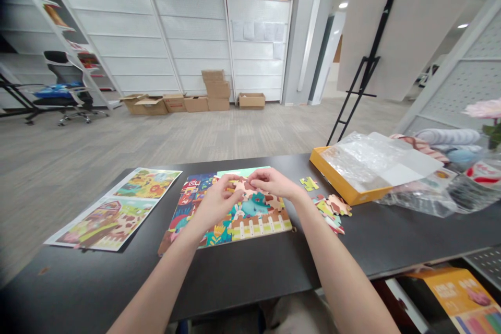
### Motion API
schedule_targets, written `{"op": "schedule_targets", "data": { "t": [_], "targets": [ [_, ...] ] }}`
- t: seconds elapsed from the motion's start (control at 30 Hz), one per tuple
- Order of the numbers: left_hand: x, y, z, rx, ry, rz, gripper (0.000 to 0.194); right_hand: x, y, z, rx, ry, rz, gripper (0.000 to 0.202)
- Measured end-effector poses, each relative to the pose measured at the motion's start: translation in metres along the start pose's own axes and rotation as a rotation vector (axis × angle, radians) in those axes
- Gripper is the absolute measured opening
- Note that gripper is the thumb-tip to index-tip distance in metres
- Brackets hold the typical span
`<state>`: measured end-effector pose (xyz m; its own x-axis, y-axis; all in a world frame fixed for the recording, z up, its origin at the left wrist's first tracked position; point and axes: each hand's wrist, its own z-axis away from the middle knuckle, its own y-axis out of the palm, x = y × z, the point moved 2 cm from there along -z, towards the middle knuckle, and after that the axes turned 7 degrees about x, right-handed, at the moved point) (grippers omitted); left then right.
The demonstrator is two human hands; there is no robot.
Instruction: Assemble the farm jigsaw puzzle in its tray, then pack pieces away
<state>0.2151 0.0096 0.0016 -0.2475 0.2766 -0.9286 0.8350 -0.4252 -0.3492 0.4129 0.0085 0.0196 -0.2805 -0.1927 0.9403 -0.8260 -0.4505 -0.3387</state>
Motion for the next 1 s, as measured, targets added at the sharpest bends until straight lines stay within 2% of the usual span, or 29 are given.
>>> {"op": "schedule_targets", "data": {
  "t": [0.07,0.2,0.27,0.33,0.4,0.47,0.63,0.8,1.0],
  "targets": [
    [0.0,-0.002,-0.002,-0.014,0.017,-0.002,0.022,-0.001,-0.001,0.0,-0.025,-0.007,0.043,0.035],
    [-0.001,-0.007,-0.003,-0.001,0.026,-0.056,0.009,-0.006,-0.008,0.001,-0.123,0.024,-0.001,0.035],
    [-0.003,-0.011,0.0,-0.035,0.02,-0.256,0.01,-0.008,-0.016,0.004,-0.209,0.031,0.012,0.033],
    [-0.006,-0.016,0.003,-0.084,-0.013,-0.593,0.016,-0.011,-0.025,0.007,-0.267,0.042,0.058,0.031],
    [-0.007,-0.019,0.006,-0.076,-0.053,-0.893,0.021,-0.015,-0.031,0.01,-0.267,0.075,0.098,0.03],
    [-0.007,-0.02,0.007,-0.036,-0.058,-1.034,0.023,-0.02,-0.032,0.01,-0.232,0.115,0.123,0.03],
    [-0.004,-0.016,0.004,0.059,0.043,-1.008,0.023,-0.025,-0.018,0.003,-0.149,0.188,0.12,0.023],
    [-0.006,-0.006,0.005,0.215,0.18,-0.941,0.021,-0.031,-0.008,-0.003,-0.172,0.225,0.102,0.017],
    [-0.008,0.002,0.008,0.248,0.212,-1.012,0.017,-0.032,-0.007,-0.004,-0.193,0.195,0.285,0.013]
  ]
}}
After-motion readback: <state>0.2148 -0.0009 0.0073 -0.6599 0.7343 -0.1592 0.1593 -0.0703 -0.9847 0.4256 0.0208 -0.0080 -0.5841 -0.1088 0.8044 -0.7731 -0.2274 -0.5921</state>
